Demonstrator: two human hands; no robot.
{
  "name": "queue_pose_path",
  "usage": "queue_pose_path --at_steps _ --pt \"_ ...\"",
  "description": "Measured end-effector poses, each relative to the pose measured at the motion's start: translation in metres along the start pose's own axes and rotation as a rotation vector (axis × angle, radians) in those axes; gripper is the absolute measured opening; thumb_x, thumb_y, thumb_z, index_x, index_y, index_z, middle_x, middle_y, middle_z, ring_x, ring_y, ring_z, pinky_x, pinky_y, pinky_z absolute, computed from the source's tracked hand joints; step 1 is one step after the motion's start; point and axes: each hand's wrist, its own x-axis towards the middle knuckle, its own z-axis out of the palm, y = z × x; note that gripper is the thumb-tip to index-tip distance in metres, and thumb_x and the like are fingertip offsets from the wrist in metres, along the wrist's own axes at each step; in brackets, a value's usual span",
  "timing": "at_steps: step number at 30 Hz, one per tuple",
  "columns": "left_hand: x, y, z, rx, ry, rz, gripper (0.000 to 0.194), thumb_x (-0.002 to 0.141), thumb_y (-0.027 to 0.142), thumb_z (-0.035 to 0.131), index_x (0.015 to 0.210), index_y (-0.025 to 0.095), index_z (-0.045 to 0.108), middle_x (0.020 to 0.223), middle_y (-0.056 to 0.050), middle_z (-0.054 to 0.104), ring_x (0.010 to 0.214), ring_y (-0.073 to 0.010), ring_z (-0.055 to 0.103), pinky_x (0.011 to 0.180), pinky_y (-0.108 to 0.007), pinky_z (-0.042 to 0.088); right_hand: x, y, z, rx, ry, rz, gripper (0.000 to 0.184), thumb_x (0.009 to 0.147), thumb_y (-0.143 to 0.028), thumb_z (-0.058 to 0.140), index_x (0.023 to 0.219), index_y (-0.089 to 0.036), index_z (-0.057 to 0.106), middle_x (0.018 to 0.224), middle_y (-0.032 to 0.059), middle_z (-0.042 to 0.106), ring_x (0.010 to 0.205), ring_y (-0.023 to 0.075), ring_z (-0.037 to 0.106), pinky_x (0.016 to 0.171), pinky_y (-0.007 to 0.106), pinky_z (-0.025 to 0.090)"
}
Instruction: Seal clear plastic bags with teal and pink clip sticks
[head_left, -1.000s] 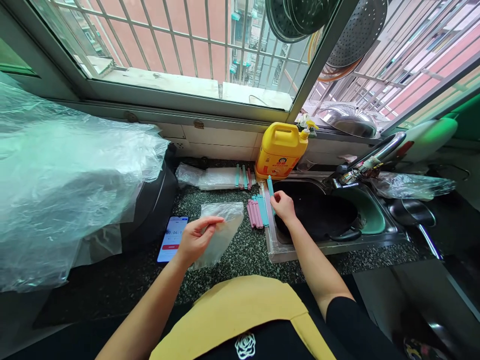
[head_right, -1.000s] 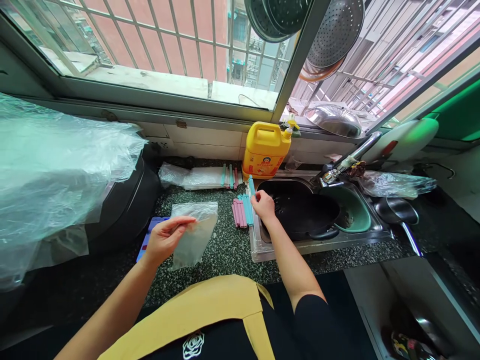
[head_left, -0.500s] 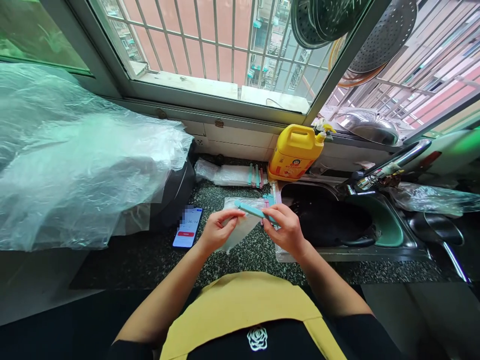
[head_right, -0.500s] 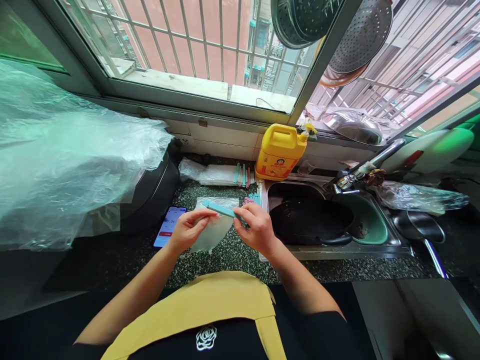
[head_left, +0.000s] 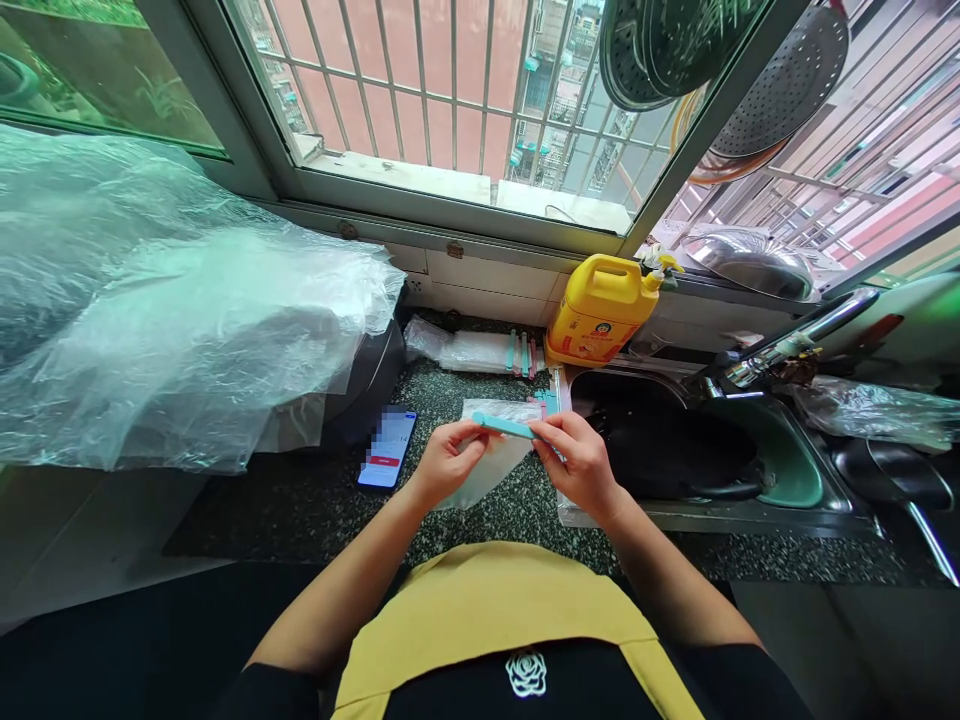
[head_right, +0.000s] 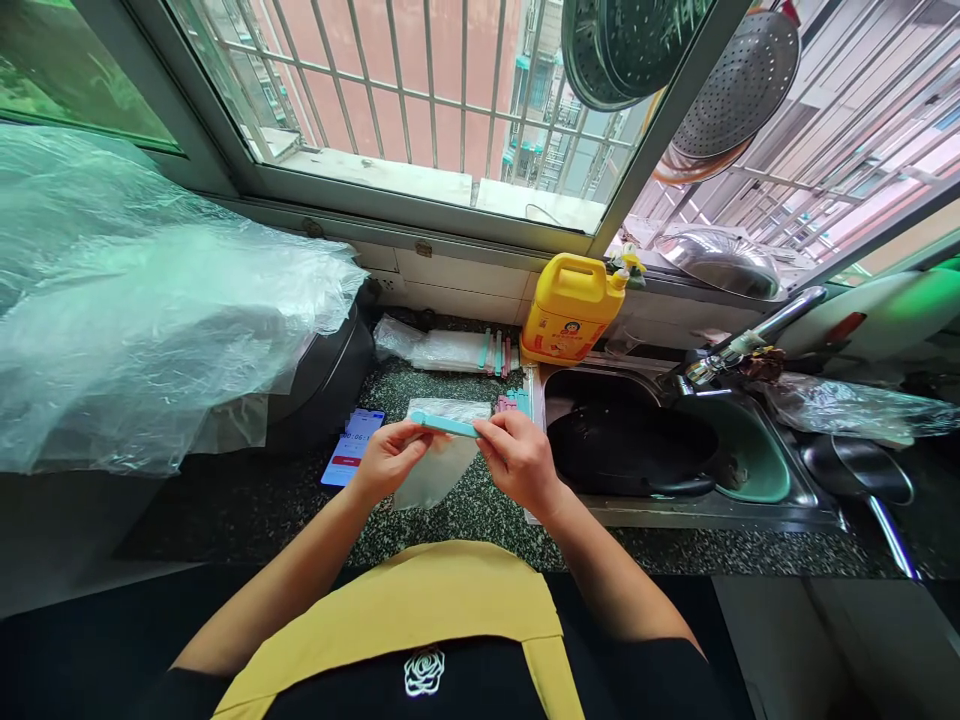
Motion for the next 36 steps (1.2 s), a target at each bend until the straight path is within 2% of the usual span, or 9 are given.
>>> queue_pose_path --at_steps 5,10,15,22,26,30,34,36 --pt "-0.008 0.005 -0.002 -0.084 -0.044 -0.030 0.027 0.076 0.032 0.055 0.082 0.015 0.075 0.081 -0.007 0.074 0.076 -0.0205 0.066 0.075 -0.030 0.051 -0.006 -0.004 -0.003 -0.012 -0.003 -0.013 0.028 0.087 -0.017 0.051 0.111 -0.024 0.065 0.084 0.0075 0.062 0.076 0.0176 0.058 0.065 0.032 0.052" --pt "-0.021 0.002 0.003 -0.332 -0.094 -0.139 0.052 0.077 0.058 0.052 0.083 0.012 0.074 0.082 -0.011 0.074 0.073 -0.0239 0.068 0.068 -0.033 0.052 -0.014 -0.013 -0.014 -0.025 0.010 -0.055 0.030 0.087 -0.017 0.052 0.112 -0.025 0.064 0.084 0.0072 0.061 0.075 0.0172 0.058 0.064 0.030 0.051" --pt "-0.031 0.004 0.011 -0.474 -0.082 -0.247 0.068 0.070 0.076 0.046 0.071 0.013 0.074 0.070 -0.012 0.073 0.069 -0.0272 0.068 0.059 -0.035 0.053 -0.022 -0.023 -0.022 -0.062 0.004 -0.085 0.029 0.087 -0.016 0.052 0.112 -0.024 0.063 0.082 0.0063 0.059 0.073 0.0162 0.056 0.062 0.029 0.051" --pt "-0.035 0.012 0.013 -0.402 0.040 -0.273 0.058 0.074 0.066 0.054 0.063 0.013 0.072 0.061 -0.008 0.071 0.054 -0.0193 0.063 0.059 -0.031 0.051 -0.027 -0.030 -0.019 -0.038 -0.025 -0.079 0.028 0.087 -0.015 0.051 0.112 -0.022 0.062 0.083 0.0065 0.060 0.074 0.0163 0.057 0.063 0.030 0.051" --pt "-0.034 0.015 0.012 -0.336 0.088 -0.255 0.058 0.073 0.067 0.054 0.059 0.013 0.071 0.059 -0.008 0.070 0.054 -0.0182 0.062 0.060 -0.030 0.049 -0.027 -0.033 -0.015 -0.028 -0.034 -0.012 0.019 0.087 -0.018 0.052 0.102 -0.021 0.063 0.083 0.0064 0.061 0.078 0.0175 0.057 0.067 0.030 0.051" --pt "-0.033 0.015 0.012 -0.303 0.076 -0.264 0.057 0.072 0.066 0.056 0.059 0.013 0.071 0.058 -0.008 0.069 0.057 -0.0184 0.063 0.062 -0.029 0.048 -0.022 -0.039 -0.009 -0.129 -0.057 0.037 0.013 0.086 -0.024 0.056 0.093 -0.019 0.065 0.082 0.0063 0.063 0.078 0.0188 0.055 0.069 0.032 0.046" --pt "-0.031 0.012 0.011 -0.387 0.023 -0.295 0.055 0.072 0.064 0.058 0.064 0.011 0.071 0.062 -0.008 0.070 0.060 -0.0187 0.063 0.064 -0.029 0.048 -0.013 -0.044 0.002 -0.222 -0.030 0.030 0.015 0.086 -0.031 0.058 0.091 -0.020 0.067 0.079 0.0048 0.064 0.075 0.0181 0.054 0.069 0.032 0.040" --pt "-0.030 0.010 0.010 -0.432 0.040 -0.305 0.054 0.072 0.063 0.059 0.064 0.011 0.071 0.062 -0.007 0.069 0.059 -0.0180 0.061 0.063 -0.028 0.047 -0.008 -0.044 0.008 -0.219 -0.016 0.017 0.015 0.086 -0.031 0.058 0.088 -0.020 0.067 0.077 0.0041 0.064 0.074 0.0175 0.053 0.069 0.032 0.039"
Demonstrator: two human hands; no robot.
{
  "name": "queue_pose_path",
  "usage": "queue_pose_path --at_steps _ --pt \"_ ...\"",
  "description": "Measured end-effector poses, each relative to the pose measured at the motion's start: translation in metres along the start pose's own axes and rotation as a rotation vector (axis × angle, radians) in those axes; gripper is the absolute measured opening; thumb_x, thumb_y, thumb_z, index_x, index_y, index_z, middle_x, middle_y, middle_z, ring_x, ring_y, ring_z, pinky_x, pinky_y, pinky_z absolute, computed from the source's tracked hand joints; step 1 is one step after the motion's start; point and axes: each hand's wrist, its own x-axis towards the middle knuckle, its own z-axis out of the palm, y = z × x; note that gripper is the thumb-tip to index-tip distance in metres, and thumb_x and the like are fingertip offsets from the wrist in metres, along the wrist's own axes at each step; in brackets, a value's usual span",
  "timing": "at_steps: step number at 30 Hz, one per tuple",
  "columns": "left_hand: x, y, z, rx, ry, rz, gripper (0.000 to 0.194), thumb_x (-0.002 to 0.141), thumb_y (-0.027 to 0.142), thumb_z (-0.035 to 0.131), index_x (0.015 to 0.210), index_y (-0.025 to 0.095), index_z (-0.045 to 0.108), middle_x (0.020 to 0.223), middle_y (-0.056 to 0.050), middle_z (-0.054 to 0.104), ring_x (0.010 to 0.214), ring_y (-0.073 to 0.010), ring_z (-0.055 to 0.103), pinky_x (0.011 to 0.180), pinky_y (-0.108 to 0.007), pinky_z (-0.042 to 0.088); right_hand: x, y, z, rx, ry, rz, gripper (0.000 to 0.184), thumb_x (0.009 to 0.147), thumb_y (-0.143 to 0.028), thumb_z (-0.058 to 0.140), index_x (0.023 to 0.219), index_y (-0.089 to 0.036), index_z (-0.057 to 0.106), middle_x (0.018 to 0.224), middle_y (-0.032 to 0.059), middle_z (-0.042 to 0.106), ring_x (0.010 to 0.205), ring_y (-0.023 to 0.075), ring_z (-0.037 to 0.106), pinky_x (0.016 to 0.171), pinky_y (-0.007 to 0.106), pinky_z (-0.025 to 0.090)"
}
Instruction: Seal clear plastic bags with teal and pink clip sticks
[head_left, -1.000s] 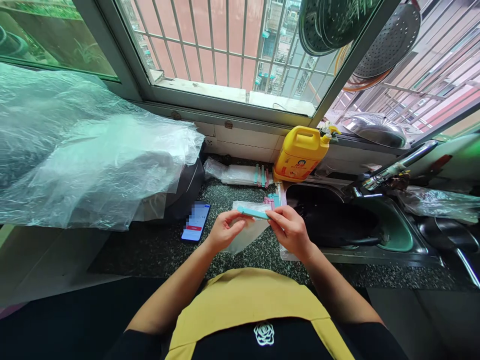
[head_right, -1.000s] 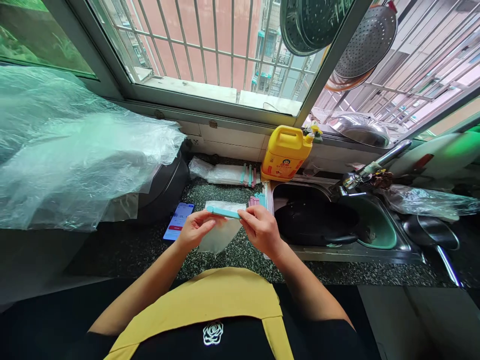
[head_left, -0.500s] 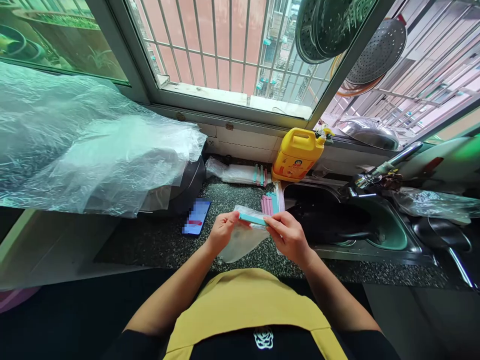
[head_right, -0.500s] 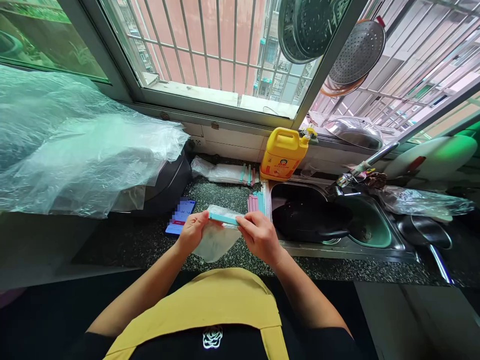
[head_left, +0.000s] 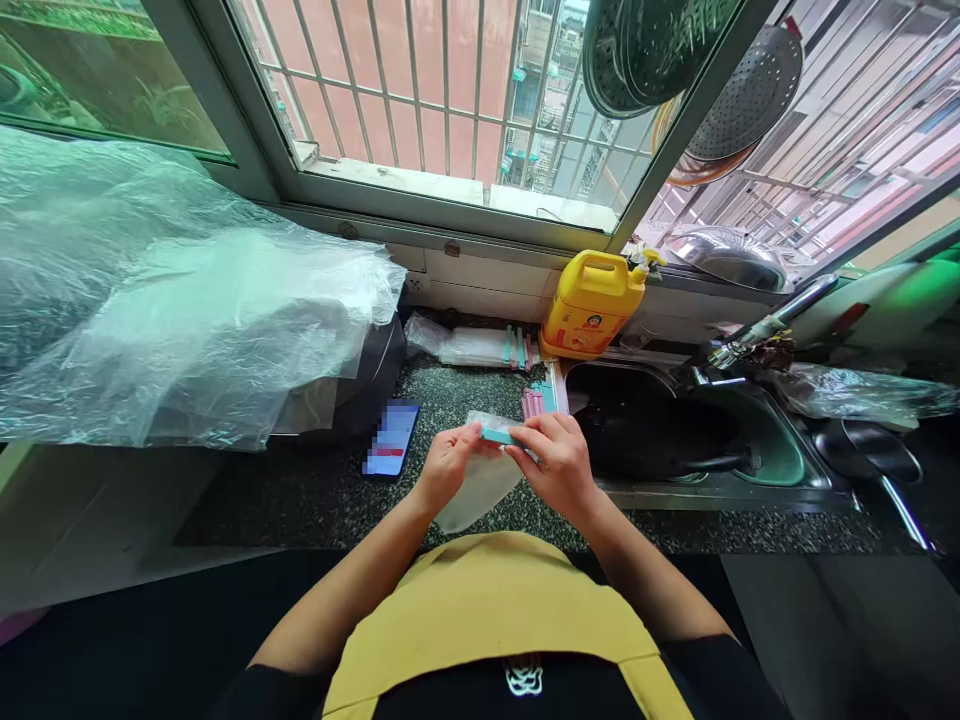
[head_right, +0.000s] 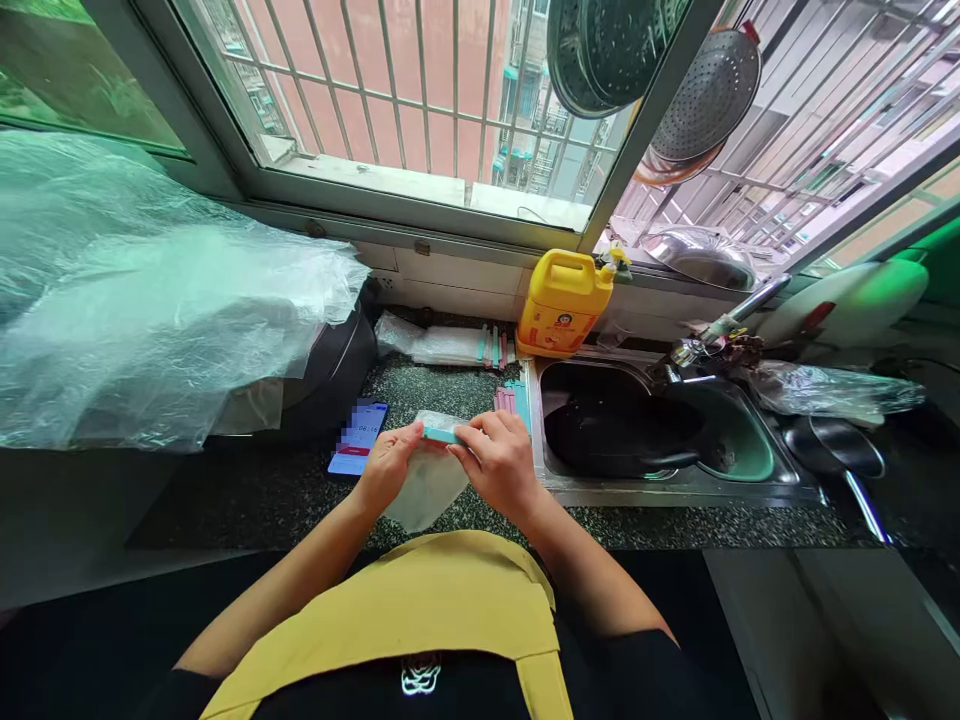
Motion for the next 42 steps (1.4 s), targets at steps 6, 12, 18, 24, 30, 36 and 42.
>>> queue_pose_path --at_steps 6,12,18,24,30,36,42 --pt "0.012 -0.008 -0.010 -0.114 0.101 0.005 0.051 0.065 0.062 0.066 0.060 0.011 0.065 0.053 -0.001 0.060 0.049 -0.0099 0.048 0.050 -0.022 0.037 0.015 0.003 0.014 0.056 0.014 -0.015 0.013 0.085 -0.029 0.059 0.083 -0.019 0.067 0.074 0.0034 0.064 0.073 0.0167 0.053 0.068 0.031 0.040" --pt "0.014 -0.019 -0.016 -0.199 0.127 -0.043 0.047 0.067 0.057 0.067 0.059 0.011 0.065 0.055 -0.003 0.060 0.052 -0.0115 0.050 0.053 -0.024 0.039 0.016 0.005 0.025 0.074 0.036 -0.037 0.013 0.084 -0.029 0.060 0.081 -0.019 0.067 0.073 0.0037 0.064 0.070 0.0166 0.052 0.066 0.031 0.039" --pt "0.016 -0.021 -0.017 -0.253 0.152 -0.085 0.045 0.065 0.054 0.069 0.061 0.010 0.067 0.054 -0.004 0.062 0.050 -0.0115 0.051 0.052 -0.024 0.040 0.016 0.005 0.029 0.074 0.020 -0.035 0.013 0.085 -0.029 0.059 0.082 -0.020 0.067 0.072 0.0033 0.064 0.069 0.0162 0.051 0.064 0.031 0.038" --pt "0.018 -0.018 -0.018 -0.226 0.164 -0.080 0.044 0.066 0.054 0.067 0.062 0.010 0.067 0.054 -0.004 0.062 0.050 -0.0121 0.052 0.051 -0.024 0.039 0.022 0.005 0.029 0.071 0.029 -0.047 0.011 0.084 -0.027 0.060 0.081 -0.019 0.067 0.071 0.0034 0.063 0.069 0.0163 0.051 0.063 0.031 0.038" --pt "0.022 -0.020 -0.021 -0.197 0.183 -0.085 0.043 0.066 0.054 0.067 0.061 0.011 0.068 0.055 -0.004 0.063 0.051 -0.0117 0.051 0.052 -0.024 0.039 0.025 0.011 0.032 0.130 0.031 -0.048 0.009 0.083 -0.026 0.061 0.082 -0.019 0.067 0.072 0.0039 0.063 0.069 0.0166 0.052 0.063 0.031 0.042" --pt "0.029 -0.024 -0.023 -0.198 0.267 -0.125 0.044 0.059 0.056 0.071 0.057 0.012 0.066 0.051 -0.001 0.061 0.047 -0.0091 0.047 0.049 -0.022 0.036 0.027 0.019 0.026 0.355 0.110 0.037 0.010 0.083 -0.025 0.062 0.091 -0.022 0.067 0.079 0.0041 0.062 0.074 0.0167 0.057 0.066 0.032 0.048" --pt "0.033 -0.026 -0.024 -0.267 0.367 -0.167 0.042 0.053 0.054 0.074 0.055 0.013 0.065 0.052 -0.002 0.064 0.048 -0.0098 0.051 0.049 -0.021 0.038 0.024 0.033 0.014 0.511 0.323 0.114 0.012 0.083 -0.026 0.061 0.094 -0.024 0.065 0.082 0.0034 0.060 0.076 0.0172 0.057 0.065 0.032 0.047"
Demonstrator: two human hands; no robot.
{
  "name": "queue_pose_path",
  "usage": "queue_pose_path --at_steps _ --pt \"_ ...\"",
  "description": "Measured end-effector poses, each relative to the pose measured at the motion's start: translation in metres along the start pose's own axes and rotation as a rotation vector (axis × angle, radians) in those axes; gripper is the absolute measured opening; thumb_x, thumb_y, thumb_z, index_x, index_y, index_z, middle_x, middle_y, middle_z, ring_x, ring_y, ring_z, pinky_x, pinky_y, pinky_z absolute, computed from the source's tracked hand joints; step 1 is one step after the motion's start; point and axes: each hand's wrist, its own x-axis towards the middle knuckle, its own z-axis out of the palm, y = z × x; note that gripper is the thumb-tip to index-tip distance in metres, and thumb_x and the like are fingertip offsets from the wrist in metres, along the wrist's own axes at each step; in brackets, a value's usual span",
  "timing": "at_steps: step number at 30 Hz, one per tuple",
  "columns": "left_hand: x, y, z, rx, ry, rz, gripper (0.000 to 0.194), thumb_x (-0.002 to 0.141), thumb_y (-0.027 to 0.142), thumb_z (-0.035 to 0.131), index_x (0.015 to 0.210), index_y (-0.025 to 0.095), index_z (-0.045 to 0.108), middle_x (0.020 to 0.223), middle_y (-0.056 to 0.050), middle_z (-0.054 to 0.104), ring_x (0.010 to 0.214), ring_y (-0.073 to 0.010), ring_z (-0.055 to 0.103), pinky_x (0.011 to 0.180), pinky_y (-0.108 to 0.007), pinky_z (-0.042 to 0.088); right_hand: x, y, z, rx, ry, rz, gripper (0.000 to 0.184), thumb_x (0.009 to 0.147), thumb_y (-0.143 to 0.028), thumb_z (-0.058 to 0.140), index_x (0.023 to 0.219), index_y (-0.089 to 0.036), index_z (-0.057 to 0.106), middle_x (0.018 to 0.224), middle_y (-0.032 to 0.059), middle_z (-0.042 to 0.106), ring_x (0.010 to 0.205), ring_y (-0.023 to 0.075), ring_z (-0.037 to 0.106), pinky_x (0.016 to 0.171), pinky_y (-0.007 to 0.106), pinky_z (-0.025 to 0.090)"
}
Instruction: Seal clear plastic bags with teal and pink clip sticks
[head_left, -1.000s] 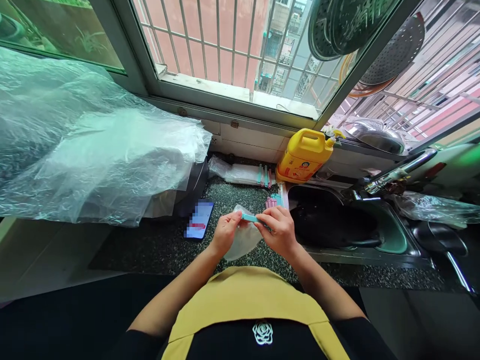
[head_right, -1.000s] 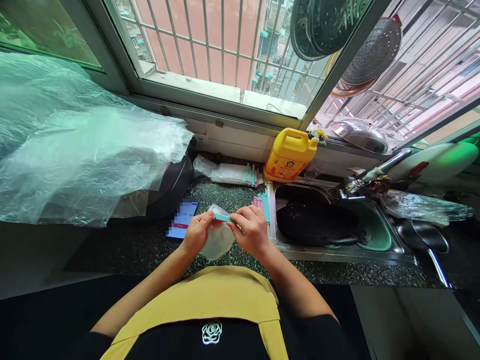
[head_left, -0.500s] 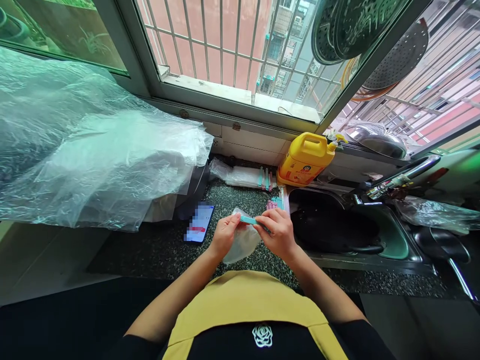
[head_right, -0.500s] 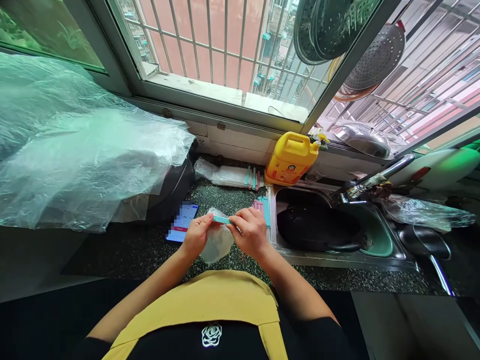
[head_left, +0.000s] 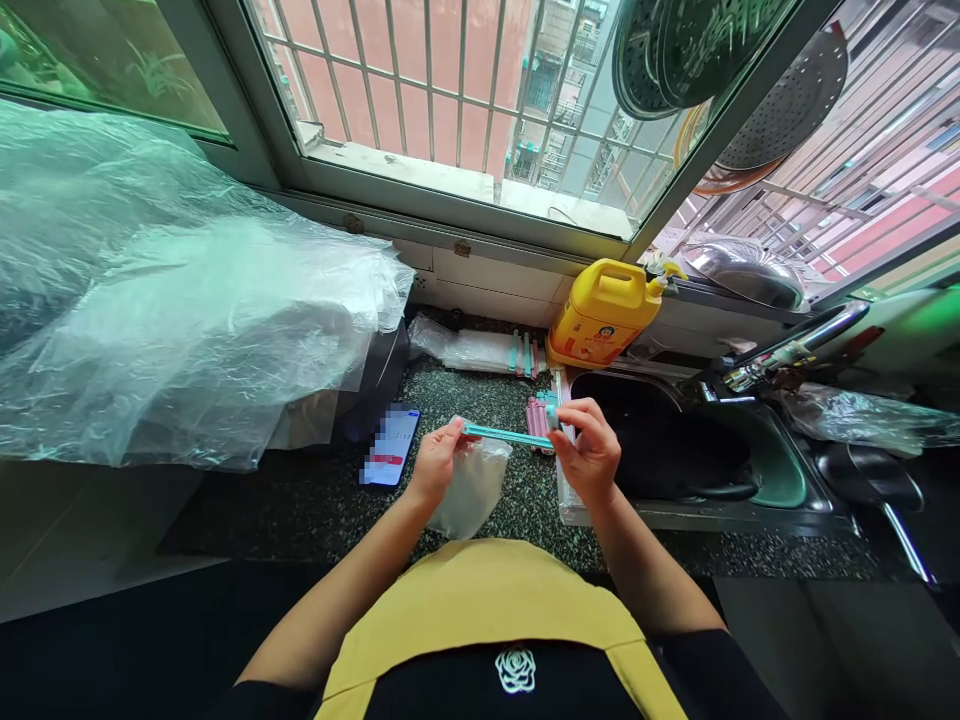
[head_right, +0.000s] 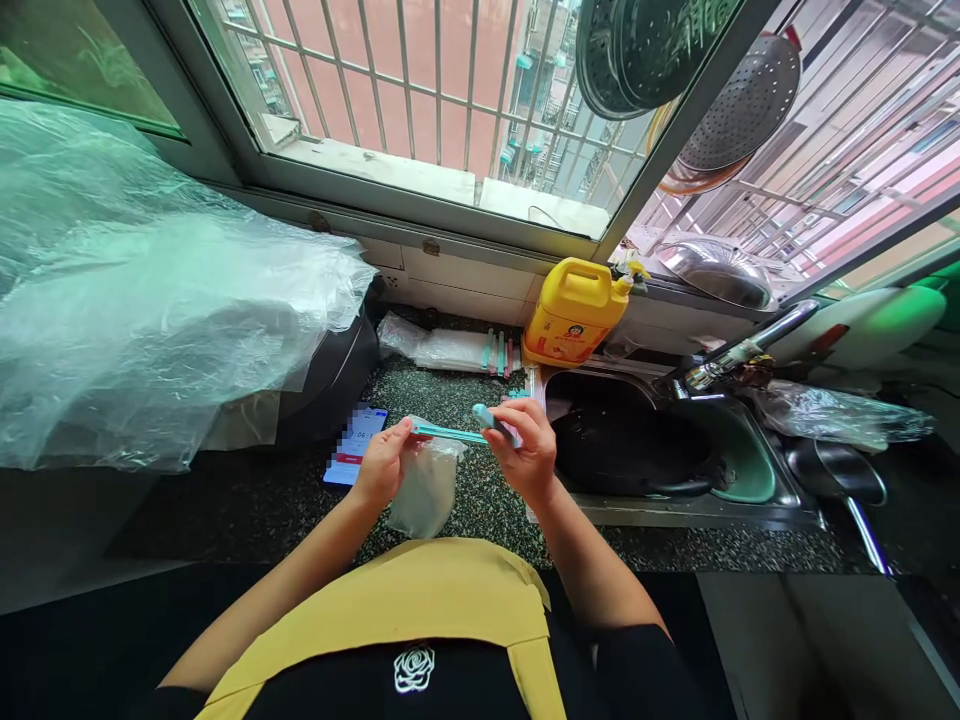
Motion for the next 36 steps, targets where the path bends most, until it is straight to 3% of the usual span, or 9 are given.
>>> queue_pose_path --at_steps 6,12,21,23,28,36 --pt "0.001 0.005 0.002 -0.037 0.026 0.017 0.041 0.052 0.053 0.075 0.056 0.013 0.065 0.053 -0.001 0.065 0.047 -0.0107 0.054 0.049 -0.022 0.041 -0.002 0.013 -0.019 -0.026 0.151 0.020 0.009 0.083 -0.030 0.060 0.089 -0.023 0.061 0.080 0.0035 0.061 0.072 0.0167 0.056 0.063 0.032 0.047" --pt "0.005 0.007 0.001 -0.047 0.069 0.094 0.038 0.059 0.052 0.070 0.059 0.014 0.064 0.051 -0.001 0.064 0.048 -0.0132 0.057 0.051 -0.025 0.044 -0.006 0.014 -0.032 -0.021 0.306 0.105 0.021 0.087 -0.041 0.054 0.085 -0.021 0.059 0.078 0.0045 0.063 0.065 0.0161 0.059 0.057 0.030 0.048" --pt "-0.001 0.020 0.005 -0.125 0.114 0.074 0.034 0.057 0.047 0.073 0.057 0.014 0.063 0.050 0.000 0.064 0.047 -0.0109 0.056 0.050 -0.022 0.043 -0.007 0.020 -0.025 0.320 0.480 0.322 0.015 0.087 -0.036 0.048 0.087 -0.022 0.053 0.074 0.0003 0.060 0.052 0.0106 0.052 0.045 0.023 0.042" --pt "-0.001 0.021 0.005 -0.109 0.099 0.074 0.035 0.057 0.047 0.073 0.057 0.014 0.063 0.051 0.000 0.065 0.047 -0.0109 0.056 0.050 -0.022 0.043 -0.009 0.025 -0.023 0.377 0.428 0.344 0.013 0.084 -0.035 0.052 0.086 -0.022 0.054 0.074 0.0002 0.058 0.053 0.0103 0.051 0.047 0.023 0.042" --pt "0.001 0.015 0.005 -0.032 0.079 0.100 0.038 0.057 0.051 0.071 0.057 0.013 0.065 0.053 -0.002 0.066 0.047 -0.0119 0.056 0.051 -0.024 0.043 -0.018 0.034 -0.022 0.360 0.151 0.389 0.013 0.079 -0.032 0.062 0.082 -0.020 0.058 0.085 0.0036 0.060 0.065 0.0121 0.055 0.057 0.027 0.047" --pt "-0.003 0.005 0.005 0.008 0.002 0.094 0.037 0.060 0.051 0.069 0.058 0.014 0.067 0.054 -0.003 0.066 0.049 -0.0123 0.055 0.051 -0.024 0.043 -0.022 0.039 -0.030 0.276 -0.028 0.434 0.016 0.076 -0.030 0.067 0.086 -0.021 0.058 0.085 0.0042 0.063 0.077 0.0158 0.061 0.067 0.031 0.053"
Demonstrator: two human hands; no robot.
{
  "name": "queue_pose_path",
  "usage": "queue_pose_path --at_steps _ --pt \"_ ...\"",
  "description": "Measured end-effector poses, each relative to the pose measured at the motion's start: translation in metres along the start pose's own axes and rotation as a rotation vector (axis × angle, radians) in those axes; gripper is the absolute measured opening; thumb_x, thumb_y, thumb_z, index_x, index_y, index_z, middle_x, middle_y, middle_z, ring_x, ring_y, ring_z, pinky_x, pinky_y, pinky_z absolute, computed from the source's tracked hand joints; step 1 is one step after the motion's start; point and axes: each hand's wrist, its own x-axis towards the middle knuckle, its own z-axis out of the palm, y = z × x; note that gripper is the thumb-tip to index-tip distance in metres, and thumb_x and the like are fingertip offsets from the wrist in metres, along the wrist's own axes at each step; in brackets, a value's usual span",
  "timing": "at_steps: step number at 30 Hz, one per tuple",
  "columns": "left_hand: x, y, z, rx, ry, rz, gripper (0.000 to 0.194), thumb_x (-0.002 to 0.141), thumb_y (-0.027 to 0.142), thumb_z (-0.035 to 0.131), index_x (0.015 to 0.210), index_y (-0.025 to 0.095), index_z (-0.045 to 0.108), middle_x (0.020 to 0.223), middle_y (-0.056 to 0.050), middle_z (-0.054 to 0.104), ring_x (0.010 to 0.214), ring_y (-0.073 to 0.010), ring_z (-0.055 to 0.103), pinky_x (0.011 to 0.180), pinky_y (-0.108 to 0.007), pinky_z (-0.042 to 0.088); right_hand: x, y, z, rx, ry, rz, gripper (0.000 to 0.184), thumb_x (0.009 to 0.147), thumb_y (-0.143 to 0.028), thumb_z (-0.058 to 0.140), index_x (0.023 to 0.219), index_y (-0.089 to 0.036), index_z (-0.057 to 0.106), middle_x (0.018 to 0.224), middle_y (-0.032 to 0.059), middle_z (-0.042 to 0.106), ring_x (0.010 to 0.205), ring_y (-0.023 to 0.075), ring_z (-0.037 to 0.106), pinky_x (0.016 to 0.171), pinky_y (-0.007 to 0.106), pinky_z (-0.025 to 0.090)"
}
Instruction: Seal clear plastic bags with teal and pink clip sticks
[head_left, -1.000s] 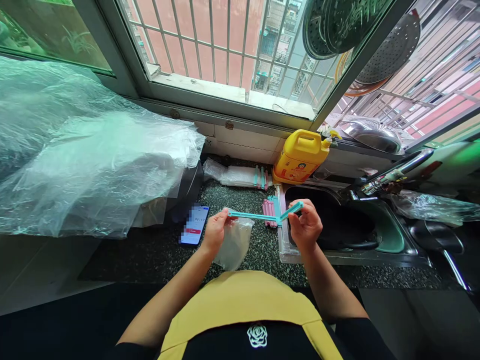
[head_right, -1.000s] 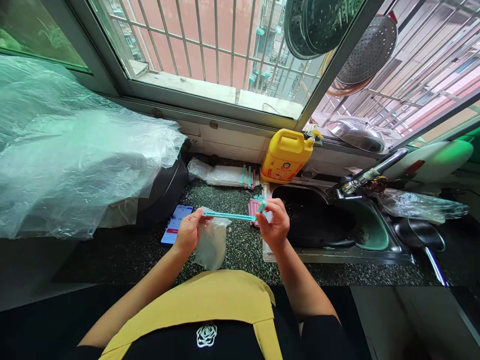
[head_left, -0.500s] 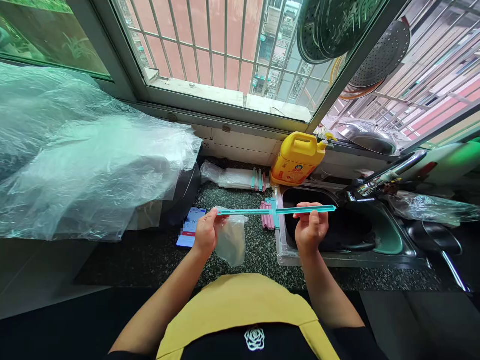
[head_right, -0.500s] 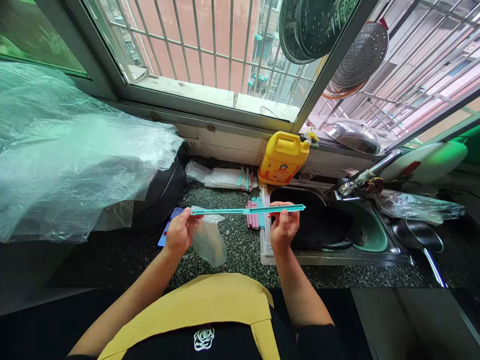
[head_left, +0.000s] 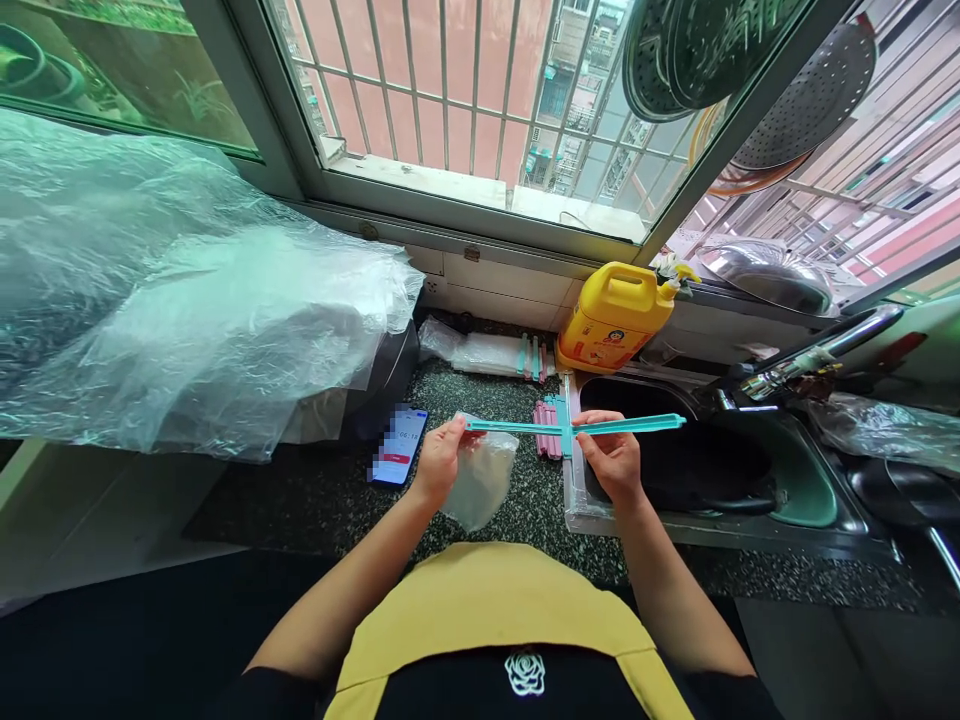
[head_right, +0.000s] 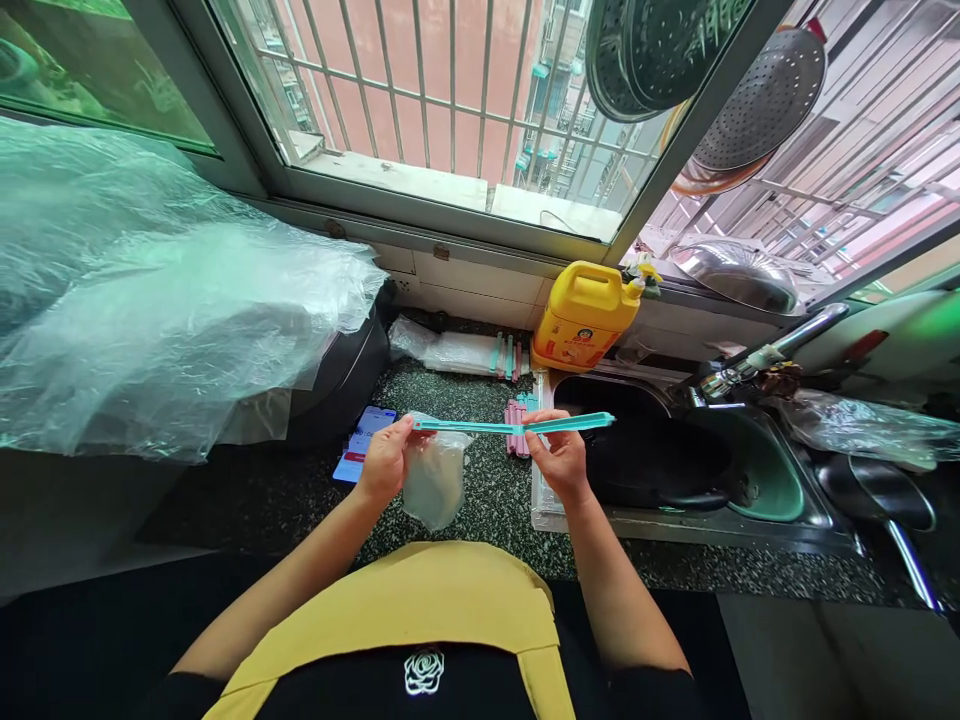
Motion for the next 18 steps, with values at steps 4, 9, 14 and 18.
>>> queue_pose_path --at_steps 4,9,14,18 --pt "-0.002 -0.001 -0.002 0.023 0.011 0.014 0.037 0.062 0.050 0.069 0.058 0.013 0.067 0.055 -0.003 0.067 0.050 -0.0127 0.056 0.052 -0.024 0.043 0.001 0.005 -0.003 -0.088 -0.087 -0.024 0.014 0.075 -0.032 0.067 0.080 -0.020 0.063 0.082 0.0045 0.063 0.079 0.0173 0.061 0.069 0.032 0.053" --pt "-0.001 -0.004 -0.004 0.017 -0.003 0.036 0.037 0.061 0.050 0.072 0.061 0.013 0.069 0.059 -0.004 0.068 0.054 -0.0137 0.058 0.056 -0.024 0.045 0.003 0.004 -0.004 -0.081 -0.170 0.011 0.015 0.073 -0.034 0.070 0.078 -0.021 0.064 0.071 0.0003 0.064 0.062 0.0133 0.060 0.055 0.025 0.052" --pt "-0.002 -0.007 -0.009 0.086 -0.053 0.086 0.038 0.068 0.051 0.067 0.064 0.013 0.070 0.059 -0.005 0.068 0.054 -0.0155 0.058 0.057 -0.027 0.046 0.001 -0.002 -0.005 -0.081 -0.193 0.045 0.016 0.071 -0.034 0.073 0.076 -0.021 0.068 0.067 0.0009 0.067 0.059 0.0142 0.062 0.054 0.027 0.052" --pt "-0.011 0.002 -0.009 0.199 -0.144 0.238 0.038 0.070 0.053 0.065 0.068 0.016 0.073 0.070 -0.008 0.071 0.066 -0.0207 0.063 0.064 -0.031 0.048 -0.003 -0.001 -0.002 0.113 -0.010 0.159 0.018 0.067 -0.035 0.076 0.076 -0.022 0.068 0.062 -0.0014 0.066 0.052 0.0133 0.062 0.049 0.026 0.051"
